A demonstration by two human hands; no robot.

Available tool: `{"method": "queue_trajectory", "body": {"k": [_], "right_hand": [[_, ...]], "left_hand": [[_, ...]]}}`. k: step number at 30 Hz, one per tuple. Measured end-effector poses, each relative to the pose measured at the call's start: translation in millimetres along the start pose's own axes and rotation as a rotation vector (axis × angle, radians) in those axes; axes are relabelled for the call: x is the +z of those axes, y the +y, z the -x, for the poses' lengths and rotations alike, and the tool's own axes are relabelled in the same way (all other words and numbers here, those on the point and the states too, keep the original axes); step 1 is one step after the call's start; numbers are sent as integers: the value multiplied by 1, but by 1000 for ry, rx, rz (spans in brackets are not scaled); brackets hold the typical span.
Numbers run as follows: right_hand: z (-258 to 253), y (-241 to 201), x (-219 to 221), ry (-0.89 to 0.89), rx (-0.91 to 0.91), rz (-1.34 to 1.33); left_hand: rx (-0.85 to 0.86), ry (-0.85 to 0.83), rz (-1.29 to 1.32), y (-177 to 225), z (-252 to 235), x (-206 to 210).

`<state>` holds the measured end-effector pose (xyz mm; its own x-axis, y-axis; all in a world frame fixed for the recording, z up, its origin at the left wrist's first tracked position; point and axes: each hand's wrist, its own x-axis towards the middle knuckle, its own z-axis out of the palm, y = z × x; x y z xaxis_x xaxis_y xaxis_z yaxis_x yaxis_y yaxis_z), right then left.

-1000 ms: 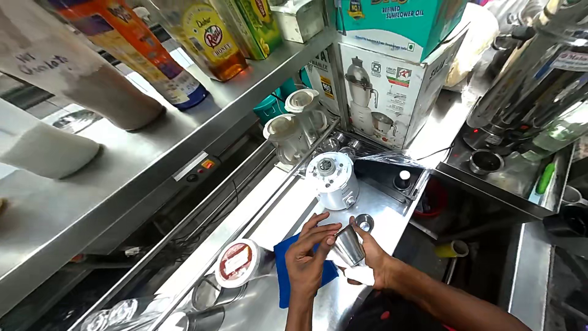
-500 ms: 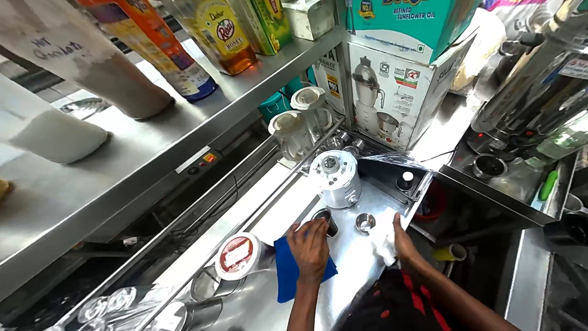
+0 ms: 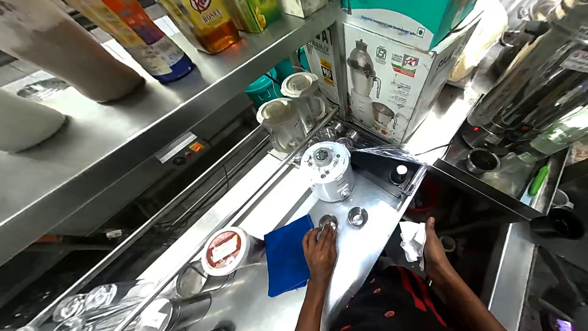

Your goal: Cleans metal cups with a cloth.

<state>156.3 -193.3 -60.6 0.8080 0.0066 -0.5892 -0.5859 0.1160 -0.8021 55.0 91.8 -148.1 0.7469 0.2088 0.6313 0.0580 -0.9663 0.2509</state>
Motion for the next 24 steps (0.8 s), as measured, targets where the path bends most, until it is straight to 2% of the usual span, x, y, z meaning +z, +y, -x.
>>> {"method": "queue_trajectory", "body": {"k": [3, 6, 9, 14, 18, 24], "right_hand": [[-1, 1, -5, -26, 28, 24], [-7, 1, -7, -29, -6, 71], [-12, 0, -10, -37, -47, 101], [-23, 8, -22, -74, -113, 166], [-25, 8, -33, -68, -96, 170], [-32, 9, -45, -60, -92, 145]], "left_hand": [[-10, -88, 172, 33, -2, 0], [-78, -249, 326, 73, 3, 14], [-186, -247, 364, 94, 5, 32], [-372, -266, 456, 93, -19, 44], [-393, -230, 411, 86, -29, 54], [-526, -207, 538, 82, -23, 69]]}}
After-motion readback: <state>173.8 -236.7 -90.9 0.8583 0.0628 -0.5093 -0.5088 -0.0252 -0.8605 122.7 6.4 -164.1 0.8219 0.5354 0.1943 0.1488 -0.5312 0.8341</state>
